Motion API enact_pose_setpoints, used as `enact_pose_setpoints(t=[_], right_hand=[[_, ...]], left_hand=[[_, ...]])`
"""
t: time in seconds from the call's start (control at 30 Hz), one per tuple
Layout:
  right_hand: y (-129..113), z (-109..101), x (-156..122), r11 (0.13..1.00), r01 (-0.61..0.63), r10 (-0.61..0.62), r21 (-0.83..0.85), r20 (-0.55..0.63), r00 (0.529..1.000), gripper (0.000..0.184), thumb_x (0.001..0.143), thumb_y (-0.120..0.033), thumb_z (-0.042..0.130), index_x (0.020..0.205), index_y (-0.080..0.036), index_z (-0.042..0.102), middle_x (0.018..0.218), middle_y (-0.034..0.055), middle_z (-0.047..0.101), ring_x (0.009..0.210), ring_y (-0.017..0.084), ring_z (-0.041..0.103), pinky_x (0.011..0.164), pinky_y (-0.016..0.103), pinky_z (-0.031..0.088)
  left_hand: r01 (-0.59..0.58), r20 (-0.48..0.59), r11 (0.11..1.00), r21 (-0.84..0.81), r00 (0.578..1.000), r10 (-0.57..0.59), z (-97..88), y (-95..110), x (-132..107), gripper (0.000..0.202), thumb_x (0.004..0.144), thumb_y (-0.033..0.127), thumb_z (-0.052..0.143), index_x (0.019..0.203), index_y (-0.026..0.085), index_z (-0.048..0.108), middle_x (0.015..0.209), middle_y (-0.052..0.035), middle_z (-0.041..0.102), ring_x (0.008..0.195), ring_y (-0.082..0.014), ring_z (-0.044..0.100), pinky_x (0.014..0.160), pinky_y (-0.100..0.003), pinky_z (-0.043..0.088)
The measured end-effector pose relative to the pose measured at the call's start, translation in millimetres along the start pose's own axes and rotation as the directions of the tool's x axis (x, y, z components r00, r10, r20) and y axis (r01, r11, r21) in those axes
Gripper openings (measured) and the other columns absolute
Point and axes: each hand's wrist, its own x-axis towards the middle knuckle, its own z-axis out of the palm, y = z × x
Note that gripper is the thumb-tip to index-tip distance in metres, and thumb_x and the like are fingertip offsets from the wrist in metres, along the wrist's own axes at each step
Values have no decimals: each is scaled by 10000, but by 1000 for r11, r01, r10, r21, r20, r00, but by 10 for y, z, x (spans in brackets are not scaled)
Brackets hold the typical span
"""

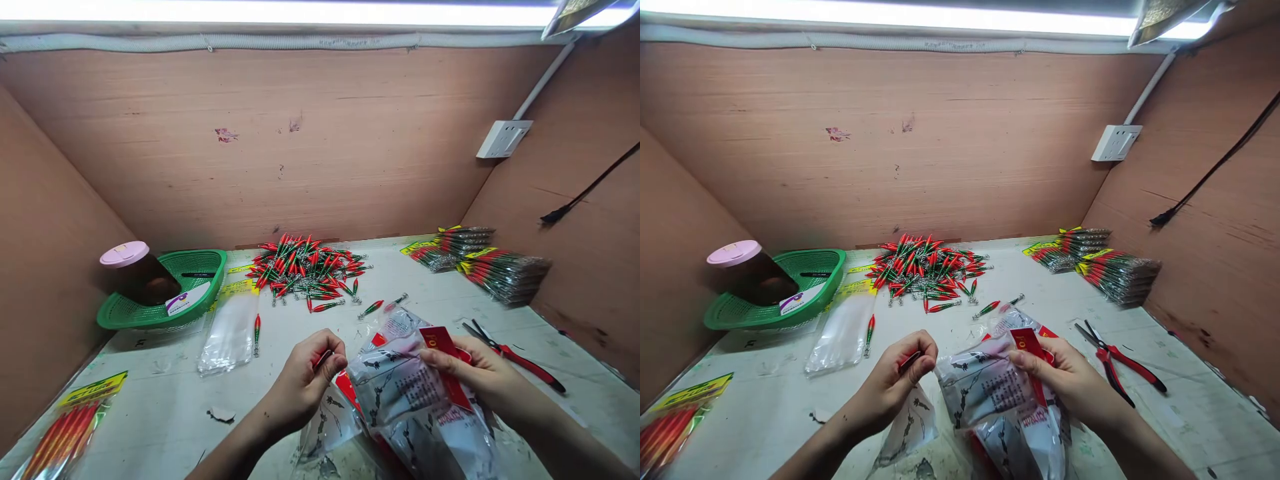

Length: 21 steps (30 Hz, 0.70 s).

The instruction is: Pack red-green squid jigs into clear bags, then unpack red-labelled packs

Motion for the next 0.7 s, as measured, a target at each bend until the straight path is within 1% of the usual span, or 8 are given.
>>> enact_pose_setpoints(t=[0.1,0.23,0.3,0.37,0.43,0.53,0.63,0.7], right_hand=[[5,22,-17,996,-43,45,75,-21,999,424,757,-545,677,614,-162,564,588,-18,532,552,101,481,565,213,433],[-24,52,-22,957,-179,210,230,-118,971,370,654,-493,779,776,-162,670,700,2,635,659,157,586,636,253,473],[-33,60,-1,909,-256,295,330,-73,953,367,623,-455,804,807,-163,680,712,9,659,655,170,611,625,266,477],[-34,66,31,863,-306,344,403,-23,939,343,598,-411,825,778,-167,665,664,-6,646,600,157,606,585,260,466],[-28,75,67,856,-312,339,413,7,941,334,583,-392,835,729,-160,644,613,-27,611,554,131,580,555,243,450],[-4,88,107,886,-271,271,375,55,961,352,588,-411,832,701,-146,629,619,-30,598,550,108,560,563,231,446],[30,78,149,899,-270,258,346,81,963,367,611,-435,819,702,-147,611,649,-16,618,575,118,574,568,235,449],[40,49,213,902,-270,274,336,38,961,360,622,-434,814,702,-149,608,624,-15,614,544,114,562,529,227,432]], left_hand=[[-26,21,999,-20,999,26,15,-20,-28,367,919,510,424,760,181,449,715,18,393,659,-125,351,612,-253,306],[-64,93,997,-51,993,69,21,-19,-53,365,928,516,400,768,189,414,738,15,373,670,-128,337,619,-257,305],[-112,129,989,-95,984,124,9,-21,-52,358,933,510,392,776,189,416,752,8,377,681,-130,345,625,-257,313],[-162,101,980,-117,980,174,-14,-17,-33,347,930,506,405,796,187,436,812,-16,428,705,-132,375,634,-255,331],[-200,64,977,-78,977,205,-47,7,3,316,895,500,494,895,183,488,921,-48,490,674,-116,383,597,-242,339],[-272,150,952,140,956,251,-101,69,75,313,829,370,647,1072,189,566,947,-62,568,615,-97,409,557,-227,355],[-343,231,890,300,932,281,-159,101,142,130,857,241,604,953,187,673,819,-55,608,657,-120,521,623,-237,420],[-335,187,900,278,938,292,-212,82,176,137,875,231,570,847,179,692,794,-61,614,685,-129,559,651,-240,441]])
